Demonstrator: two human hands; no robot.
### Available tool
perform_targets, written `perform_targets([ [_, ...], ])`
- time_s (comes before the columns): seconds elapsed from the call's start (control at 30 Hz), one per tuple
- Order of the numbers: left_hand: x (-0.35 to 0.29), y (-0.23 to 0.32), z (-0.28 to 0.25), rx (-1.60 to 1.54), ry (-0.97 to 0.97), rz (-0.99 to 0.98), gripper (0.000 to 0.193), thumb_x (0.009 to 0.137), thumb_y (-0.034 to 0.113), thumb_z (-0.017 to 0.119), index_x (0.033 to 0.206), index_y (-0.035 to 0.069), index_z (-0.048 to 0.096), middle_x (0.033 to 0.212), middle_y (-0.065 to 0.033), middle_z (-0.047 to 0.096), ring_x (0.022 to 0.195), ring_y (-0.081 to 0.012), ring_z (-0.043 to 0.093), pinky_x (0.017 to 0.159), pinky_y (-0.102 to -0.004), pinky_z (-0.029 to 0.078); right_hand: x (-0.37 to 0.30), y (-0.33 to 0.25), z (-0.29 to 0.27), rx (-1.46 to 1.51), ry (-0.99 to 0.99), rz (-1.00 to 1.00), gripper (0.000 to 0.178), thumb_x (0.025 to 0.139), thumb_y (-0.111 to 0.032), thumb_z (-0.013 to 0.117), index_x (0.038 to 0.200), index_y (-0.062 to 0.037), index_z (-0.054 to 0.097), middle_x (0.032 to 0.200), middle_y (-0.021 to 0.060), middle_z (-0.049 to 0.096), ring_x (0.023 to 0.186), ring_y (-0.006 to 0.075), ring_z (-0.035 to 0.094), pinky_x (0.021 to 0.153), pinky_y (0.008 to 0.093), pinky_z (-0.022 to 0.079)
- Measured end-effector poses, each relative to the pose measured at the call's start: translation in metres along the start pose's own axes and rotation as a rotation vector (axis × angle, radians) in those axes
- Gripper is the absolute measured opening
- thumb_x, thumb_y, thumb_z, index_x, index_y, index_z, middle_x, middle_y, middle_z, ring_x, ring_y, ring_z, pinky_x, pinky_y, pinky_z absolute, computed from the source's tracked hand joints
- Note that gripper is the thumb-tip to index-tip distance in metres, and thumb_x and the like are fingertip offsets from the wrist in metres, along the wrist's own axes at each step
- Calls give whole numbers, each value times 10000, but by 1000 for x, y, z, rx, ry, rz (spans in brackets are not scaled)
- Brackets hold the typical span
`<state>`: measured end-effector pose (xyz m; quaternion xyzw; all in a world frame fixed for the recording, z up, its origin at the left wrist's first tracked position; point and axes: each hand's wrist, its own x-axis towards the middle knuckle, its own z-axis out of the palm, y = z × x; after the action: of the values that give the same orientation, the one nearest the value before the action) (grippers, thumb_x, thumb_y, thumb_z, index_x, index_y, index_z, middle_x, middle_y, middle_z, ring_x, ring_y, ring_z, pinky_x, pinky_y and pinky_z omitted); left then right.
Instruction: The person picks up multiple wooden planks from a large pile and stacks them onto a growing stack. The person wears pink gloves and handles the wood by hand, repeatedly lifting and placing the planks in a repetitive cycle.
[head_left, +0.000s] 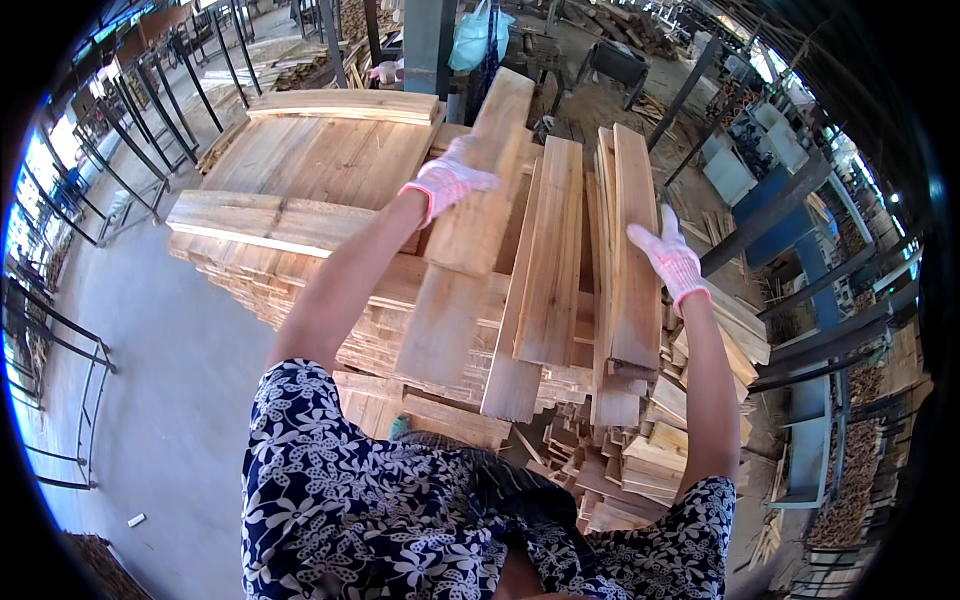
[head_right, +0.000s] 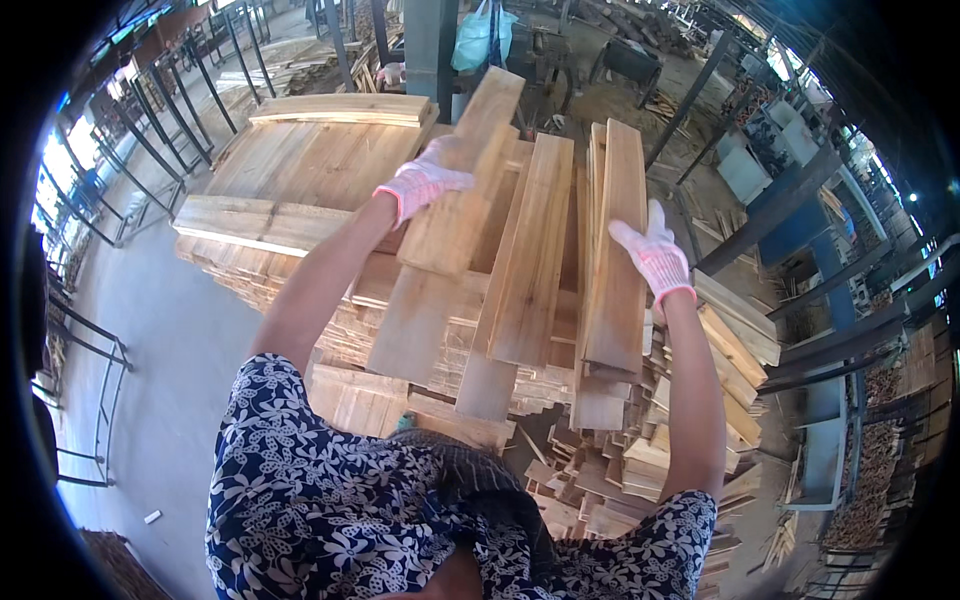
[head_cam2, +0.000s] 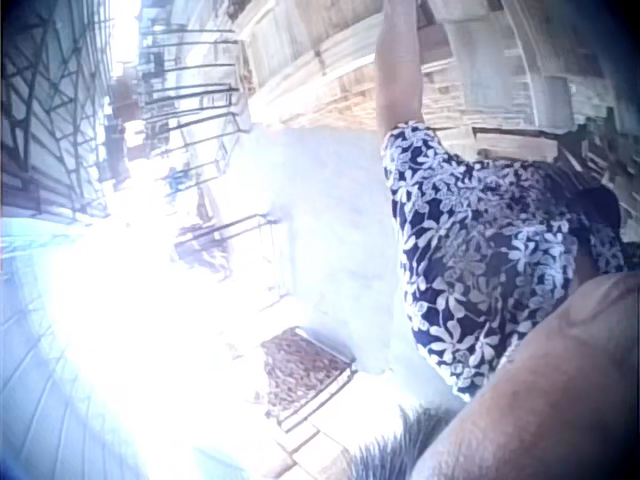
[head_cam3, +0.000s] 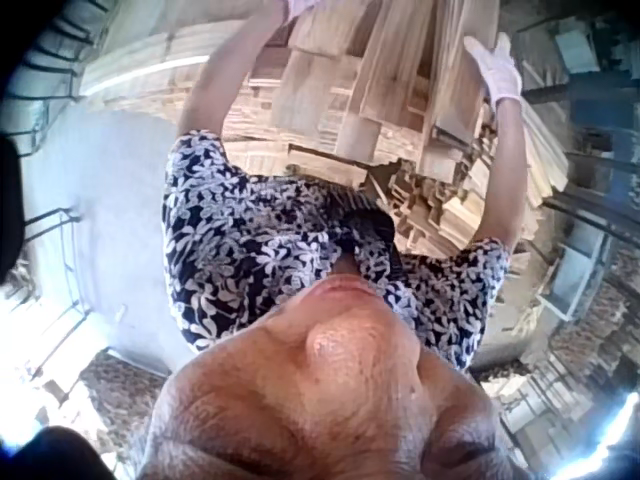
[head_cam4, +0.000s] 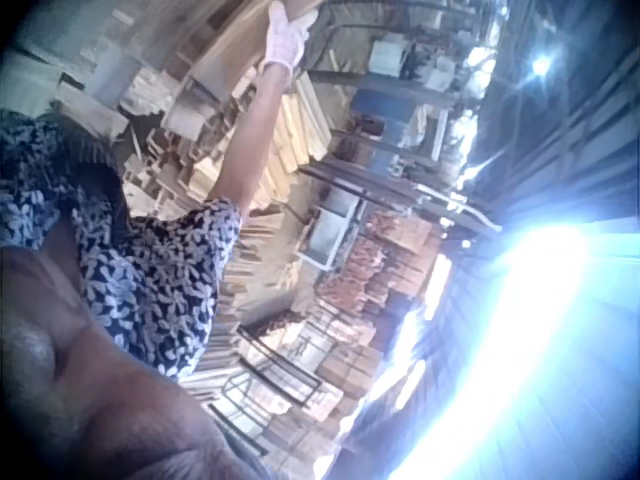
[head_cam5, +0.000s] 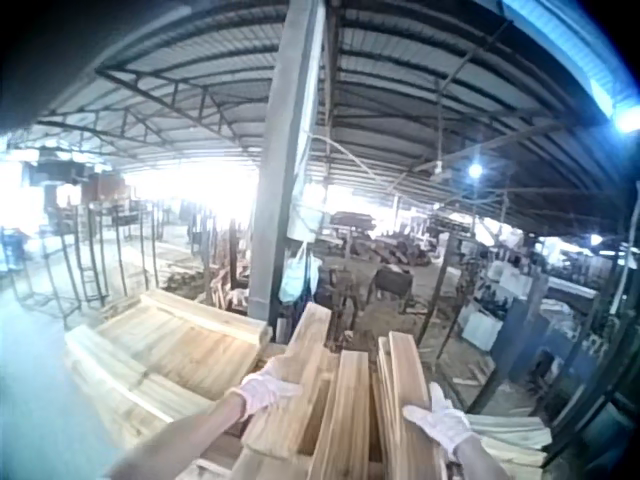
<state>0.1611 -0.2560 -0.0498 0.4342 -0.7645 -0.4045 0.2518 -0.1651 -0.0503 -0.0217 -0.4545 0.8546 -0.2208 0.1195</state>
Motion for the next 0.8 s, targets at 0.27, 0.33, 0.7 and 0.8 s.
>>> perform_targets([
  [0.27,-3,7,23,521,-74,-366,1139,769,564,731,1638,126,140,1608,-312,252,1438,-448,411,1121,-522,431,30,-25,30,-233,-20,158,1009,819,-604,698,1615,-177,249,1541,326,360,1389,467,463,1115,517,429],
  [0.33,-8,10,25,503,-66,-400,1085,776,521,724,1618,112,175,1584,-335,273,1425,-461,421,1131,-509,422,32,-29,22,-267,-24,102,975,817,-586,703,1600,-180,288,1537,325,368,1379,464,476,1112,510,436],
  [0.7,-94,16,13,829,-400,-192,1002,867,553,656,1551,-48,236,1497,-372,350,1321,-473,520,1065,-511,485,10,-127,87,-229,-82,5,1003,821,-629,662,1600,-119,289,1493,356,438,1379,477,467,1116,477,420],
  [0.8,-103,27,-6,861,-496,-82,942,855,590,644,1488,-54,375,1431,-366,457,1275,-467,566,1024,-519,513,21,-132,116,-228,-48,116,965,819,-556,678,1590,-147,267,1490,343,422,1348,478,495,1097,508,445],
])
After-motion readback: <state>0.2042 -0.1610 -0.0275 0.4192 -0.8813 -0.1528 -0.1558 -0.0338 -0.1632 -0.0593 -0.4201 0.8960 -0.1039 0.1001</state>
